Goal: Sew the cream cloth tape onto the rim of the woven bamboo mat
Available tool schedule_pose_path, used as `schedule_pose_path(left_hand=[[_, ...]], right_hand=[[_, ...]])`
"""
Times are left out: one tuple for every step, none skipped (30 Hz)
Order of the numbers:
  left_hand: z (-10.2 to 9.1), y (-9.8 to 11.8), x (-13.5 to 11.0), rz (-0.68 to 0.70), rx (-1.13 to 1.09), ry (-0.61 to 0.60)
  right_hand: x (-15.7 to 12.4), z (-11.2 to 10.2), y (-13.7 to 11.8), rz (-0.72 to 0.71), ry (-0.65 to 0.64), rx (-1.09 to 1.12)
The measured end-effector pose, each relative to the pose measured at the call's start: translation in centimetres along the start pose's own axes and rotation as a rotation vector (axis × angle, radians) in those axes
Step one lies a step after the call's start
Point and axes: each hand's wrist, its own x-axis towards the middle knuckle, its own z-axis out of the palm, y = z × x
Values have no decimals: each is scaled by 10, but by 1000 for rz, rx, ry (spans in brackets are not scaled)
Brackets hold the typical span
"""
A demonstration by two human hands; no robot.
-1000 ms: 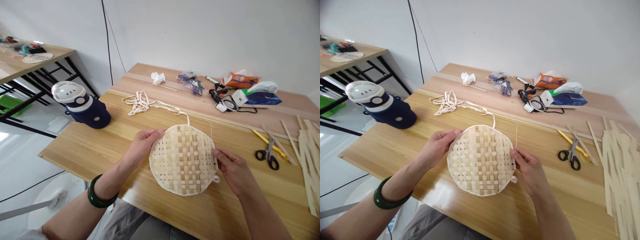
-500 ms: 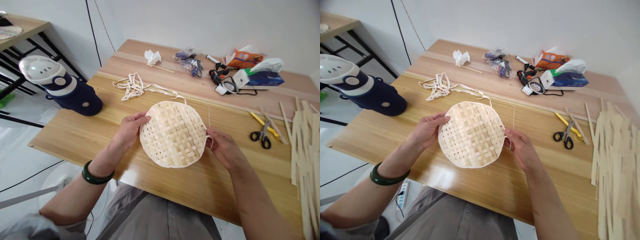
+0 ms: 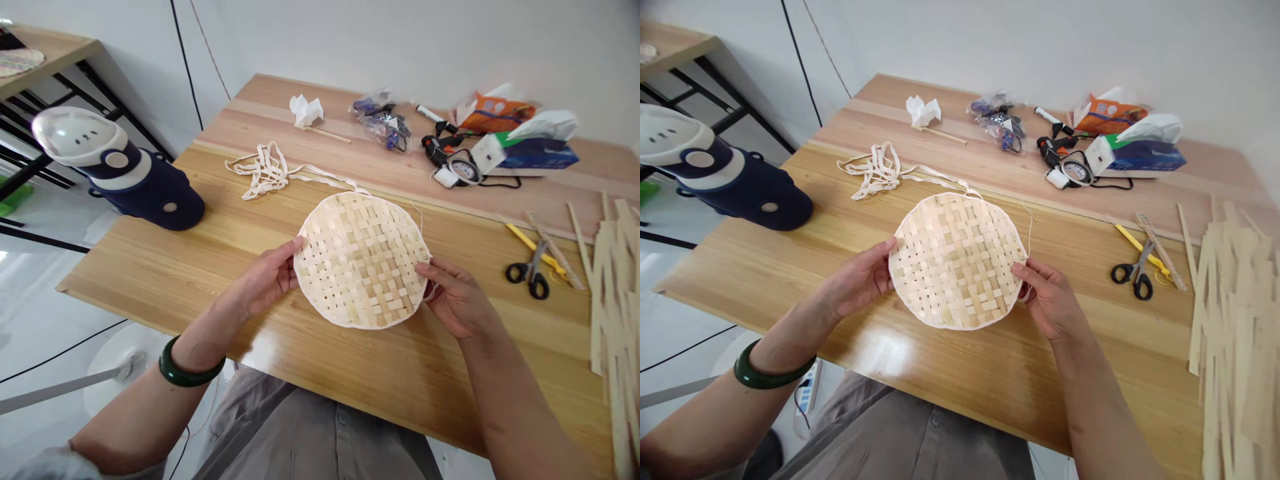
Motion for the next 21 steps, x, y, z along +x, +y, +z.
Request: schedule_pose_path(left_hand=[[0,-2,-1,-18,-12,-25],[-1,-4,-3,-30,-20,-54],[-1,-7,-4,-37,-21,-91],[-1,-9,-5,-43,-10,-134],[-1,-11,-6,-45,7,-175],[-1,-13,-6,-41,29,-207],[-1,-15,-6,-31,49,-229],[0,-16,-5,-15,63,-239],[1,-17,-4,4,70,-238],[2,-17,-3,27,71,-228],[3,-16,-2,50,69,-217],[4,-14,-1,71,65,-207],[6,-11,-1,93,52,-195],[7,-8,-1,112,30,-182],[8,-3,-2,135,-2,-166],[9,1,-4,153,-36,-154],[10,7,-6,155,-66,-153],[10,12,-8,138,-89,-168],[10,17,-10,106,-103,-196],[10,21,-12,66,-114,-232],[10,24,-13,25,-124,-264]], right_hand=[[0,-1,0,4,12,10],[1,-1,-1,10,27,26],[2,-1,-1,15,42,46],[3,-1,-1,17,56,65],[4,-2,-1,16,64,81],[5,-2,-2,11,67,91],[6,-2,-2,2,70,92],[6,-3,-3,-11,74,85],[6,-3,-4,-27,76,73],[5,-3,-5,-49,72,56],[3,-3,-8,-81,63,37],[-1,-2,-11,-128,57,17],[-6,0,-15,-198,63,-7],[-12,3,-19,-297,84,-35],[-19,6,-24,-421,108,-70],[-26,9,-29,-561,118,-121],[-33,12,-33,-706,102,-190],[-38,15,-36,-841,51,-282],[-41,17,-37,-958,-16,-390],[-42,19,-37,-1050,-77,-505],[-41,20,-34,-1119,-112,-615]])
